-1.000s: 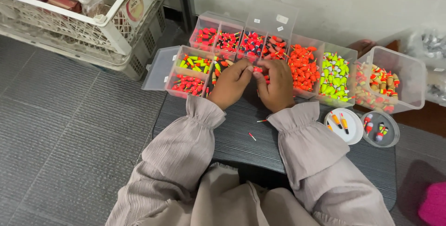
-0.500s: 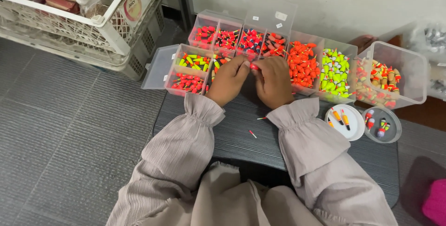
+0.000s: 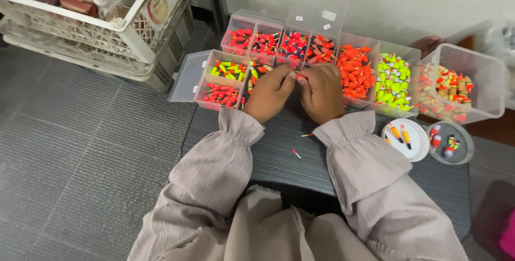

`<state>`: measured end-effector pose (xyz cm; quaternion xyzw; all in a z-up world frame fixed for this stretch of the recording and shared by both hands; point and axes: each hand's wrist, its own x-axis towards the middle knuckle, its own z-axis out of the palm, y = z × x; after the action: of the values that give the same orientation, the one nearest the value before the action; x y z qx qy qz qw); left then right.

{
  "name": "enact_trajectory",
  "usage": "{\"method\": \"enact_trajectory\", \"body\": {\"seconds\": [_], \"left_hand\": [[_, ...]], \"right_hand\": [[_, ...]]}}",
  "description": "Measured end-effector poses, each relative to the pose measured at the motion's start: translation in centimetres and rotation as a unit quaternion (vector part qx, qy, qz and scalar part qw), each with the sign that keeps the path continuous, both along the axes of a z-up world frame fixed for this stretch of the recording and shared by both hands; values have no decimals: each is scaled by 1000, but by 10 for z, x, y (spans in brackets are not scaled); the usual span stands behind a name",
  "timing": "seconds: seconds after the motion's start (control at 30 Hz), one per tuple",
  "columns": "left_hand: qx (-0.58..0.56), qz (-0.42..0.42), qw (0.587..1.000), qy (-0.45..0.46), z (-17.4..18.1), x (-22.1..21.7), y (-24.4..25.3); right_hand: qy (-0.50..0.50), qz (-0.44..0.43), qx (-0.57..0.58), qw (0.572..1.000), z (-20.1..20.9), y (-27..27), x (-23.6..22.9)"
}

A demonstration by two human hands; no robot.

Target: Assembling fishing floats by manually inserting stems into float bodies.

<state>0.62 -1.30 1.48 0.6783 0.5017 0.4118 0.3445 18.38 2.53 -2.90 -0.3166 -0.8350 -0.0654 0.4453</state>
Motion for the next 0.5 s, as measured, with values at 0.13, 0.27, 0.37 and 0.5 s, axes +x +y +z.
{"method": "enact_trajectory", "body": {"seconds": [0.13,0.27,0.37,0.5], "left_hand": [[6,10,1000,-21,1,1,0],[32,17,999,18,5,-3,0],[40,46,995,84,37,-22,-13],[2,220,947,235,66,-79,-24]], "right_hand": [[30,23,14,999,4,-2,-2],[23,34,19,999,-7,3,-4],[7,26,-6,1000,-3,-5,-7],[-75,39,-22,996,-1,-16,-24]]}}
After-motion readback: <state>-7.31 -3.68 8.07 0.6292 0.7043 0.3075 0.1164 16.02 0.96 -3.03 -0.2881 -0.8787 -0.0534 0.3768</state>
